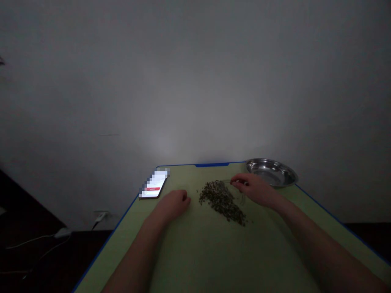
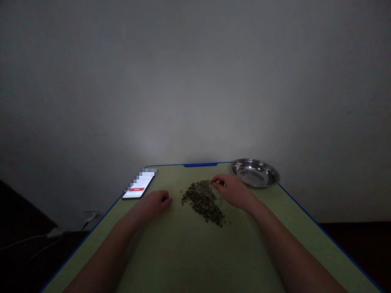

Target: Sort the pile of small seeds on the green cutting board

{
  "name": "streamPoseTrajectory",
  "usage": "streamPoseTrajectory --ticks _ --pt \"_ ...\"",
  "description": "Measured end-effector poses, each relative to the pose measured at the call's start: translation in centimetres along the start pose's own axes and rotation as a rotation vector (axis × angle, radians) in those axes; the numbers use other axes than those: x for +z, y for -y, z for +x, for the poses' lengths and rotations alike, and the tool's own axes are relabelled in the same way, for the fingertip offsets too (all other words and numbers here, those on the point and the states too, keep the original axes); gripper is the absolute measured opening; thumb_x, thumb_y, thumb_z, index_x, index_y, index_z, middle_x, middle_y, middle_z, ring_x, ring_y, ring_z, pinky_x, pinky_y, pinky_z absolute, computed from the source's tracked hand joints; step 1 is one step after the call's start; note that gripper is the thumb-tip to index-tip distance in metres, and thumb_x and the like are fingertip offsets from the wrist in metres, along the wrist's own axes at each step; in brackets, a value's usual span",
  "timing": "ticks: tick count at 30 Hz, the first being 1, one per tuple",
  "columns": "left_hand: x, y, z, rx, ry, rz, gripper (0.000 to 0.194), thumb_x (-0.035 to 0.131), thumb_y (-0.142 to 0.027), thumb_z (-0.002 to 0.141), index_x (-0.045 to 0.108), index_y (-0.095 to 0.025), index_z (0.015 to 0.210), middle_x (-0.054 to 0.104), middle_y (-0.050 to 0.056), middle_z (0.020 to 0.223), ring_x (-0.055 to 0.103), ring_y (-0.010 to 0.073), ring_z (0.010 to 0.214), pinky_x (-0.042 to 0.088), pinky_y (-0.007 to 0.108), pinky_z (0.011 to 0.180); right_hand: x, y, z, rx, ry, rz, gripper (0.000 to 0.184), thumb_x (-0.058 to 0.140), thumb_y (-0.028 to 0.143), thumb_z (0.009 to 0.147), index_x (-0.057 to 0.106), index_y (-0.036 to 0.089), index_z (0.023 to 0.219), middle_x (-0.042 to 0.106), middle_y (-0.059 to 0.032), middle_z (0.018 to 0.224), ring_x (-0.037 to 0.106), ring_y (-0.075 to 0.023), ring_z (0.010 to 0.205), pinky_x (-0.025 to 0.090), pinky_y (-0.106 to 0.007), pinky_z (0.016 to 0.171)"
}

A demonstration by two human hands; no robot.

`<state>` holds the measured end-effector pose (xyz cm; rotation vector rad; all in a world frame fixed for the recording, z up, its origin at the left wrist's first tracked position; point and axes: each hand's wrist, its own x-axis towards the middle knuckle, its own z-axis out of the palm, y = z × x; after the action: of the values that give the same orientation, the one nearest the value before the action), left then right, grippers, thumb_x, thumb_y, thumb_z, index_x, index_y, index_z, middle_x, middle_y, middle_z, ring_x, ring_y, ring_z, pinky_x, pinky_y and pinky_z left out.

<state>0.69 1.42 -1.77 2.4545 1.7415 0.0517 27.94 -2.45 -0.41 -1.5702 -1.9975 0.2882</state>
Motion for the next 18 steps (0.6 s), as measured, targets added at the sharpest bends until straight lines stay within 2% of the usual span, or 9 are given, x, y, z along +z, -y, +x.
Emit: streamPoseTrajectory --ticks 6,18 --pt "0.0 0.0 0.0 -0.004 -0.001 -0.004 0.029 0.037 -0.035 0.083 0.059 -0.018 0.075 0.064 0.007 0.077 0.057 0.0152 0.066 0.032 0.025 0.054 1.0 -1.0 0.1 0.033 0.002 -0.169 0.024 0.045 0.025 0.086 0.068 0.020 0.092 0.071 -0.0064 0.088 0.063 -0.0197 0.078 0.041 -0.028 0.068" --pt "-0.3 -0.3 -0.2 -0.003 0.031 0.002 0.031 0.037 -0.035 0.083 0.062 -0.017 0.082 0.066 0.009 0.084 0.058 0.0172 0.070 0.035 0.026 0.058 1.9 -2.5 0.2 0.158 -0.050 -0.267 0.025 0.046 0.025 0.086 0.067 0.017 0.099 0.070 -0.0132 0.097 0.062 -0.0253 0.089 0.042 -0.033 0.075"
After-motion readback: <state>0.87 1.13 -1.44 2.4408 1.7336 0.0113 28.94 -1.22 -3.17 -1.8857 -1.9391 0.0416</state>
